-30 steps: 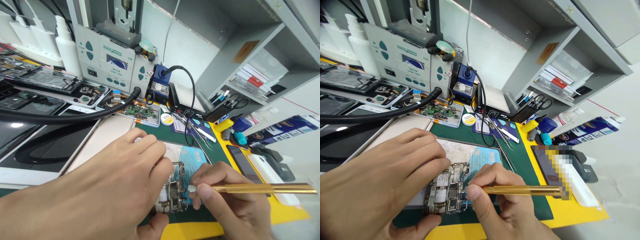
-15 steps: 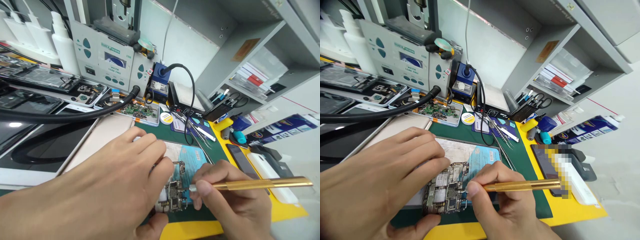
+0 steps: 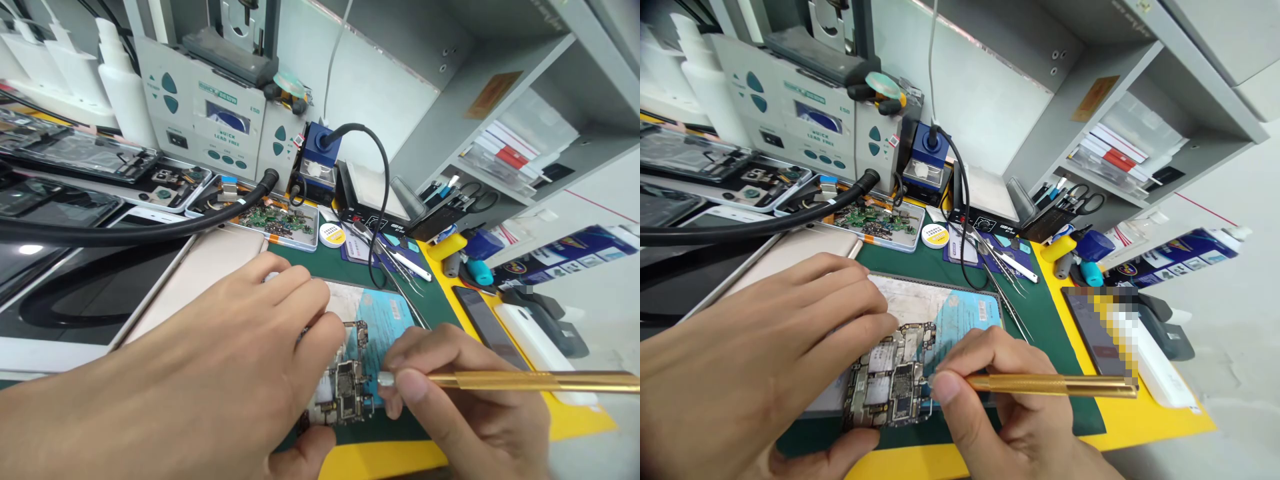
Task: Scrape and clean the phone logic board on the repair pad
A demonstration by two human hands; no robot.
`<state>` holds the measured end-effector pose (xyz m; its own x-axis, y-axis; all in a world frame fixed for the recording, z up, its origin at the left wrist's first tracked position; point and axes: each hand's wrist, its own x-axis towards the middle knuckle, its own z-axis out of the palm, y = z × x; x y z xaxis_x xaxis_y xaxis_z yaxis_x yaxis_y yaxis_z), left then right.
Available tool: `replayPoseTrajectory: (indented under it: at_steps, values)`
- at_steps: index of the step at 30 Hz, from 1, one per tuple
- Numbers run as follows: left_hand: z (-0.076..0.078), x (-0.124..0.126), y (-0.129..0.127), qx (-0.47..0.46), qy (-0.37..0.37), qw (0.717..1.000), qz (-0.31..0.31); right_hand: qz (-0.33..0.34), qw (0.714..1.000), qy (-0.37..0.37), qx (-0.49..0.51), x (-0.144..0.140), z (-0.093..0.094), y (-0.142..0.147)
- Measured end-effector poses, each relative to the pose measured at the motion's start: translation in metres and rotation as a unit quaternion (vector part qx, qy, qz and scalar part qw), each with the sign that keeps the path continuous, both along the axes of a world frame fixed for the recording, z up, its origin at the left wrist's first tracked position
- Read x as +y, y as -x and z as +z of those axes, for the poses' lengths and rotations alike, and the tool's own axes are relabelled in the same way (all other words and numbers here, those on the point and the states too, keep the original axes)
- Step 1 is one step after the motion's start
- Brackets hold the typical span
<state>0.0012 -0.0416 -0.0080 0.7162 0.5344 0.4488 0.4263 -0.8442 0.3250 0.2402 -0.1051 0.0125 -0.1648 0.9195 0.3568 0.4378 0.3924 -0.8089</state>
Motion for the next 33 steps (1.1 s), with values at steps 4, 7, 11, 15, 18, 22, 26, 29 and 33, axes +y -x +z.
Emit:
replayPoseTrajectory:
  at_steps: [4,7,11,15,18,22,26,29,33]
  values:
    - [-0.001,0.000,0.001,0.002,0.004,1.000,0.001,0.000,1.000,0.002,-0.005,0.002,0.002,0.002]
    - [-0.001,-0.001,0.002,0.004,0.006,1.000,0.004,0.002,1.000,0.004,-0.007,0.002,0.003,0.003]
    - [-0.004,-0.005,-0.001,-0.001,0.017,1.000,0.015,0.002,1.000,0.010,-0.003,0.002,0.002,0.000]
    - [-0.009,-0.009,-0.005,-0.032,0.024,0.998,0.053,0.007,1.000,0.010,-0.004,0.002,0.001,-0.001]
    - [-0.011,-0.010,-0.006,-0.040,0.024,0.998,0.052,0.012,1.000,0.009,-0.005,0.002,0.002,0.000]
    - [-0.011,-0.009,-0.005,-0.037,0.021,0.997,0.058,0.011,1.000,0.006,-0.007,-0.001,0.000,0.000]
    - [-0.011,-0.005,-0.005,-0.036,-0.027,0.999,0.026,0.015,1.000,0.006,-0.008,-0.003,-0.003,0.001]
    - [-0.012,-0.004,-0.005,-0.032,-0.049,0.998,0.018,0.000,1.000,-0.002,-0.016,-0.003,-0.003,0.003]
    - [-0.011,-0.006,-0.004,-0.025,-0.056,0.998,0.027,-0.010,0.999,-0.004,-0.046,0.005,0.006,0.011]
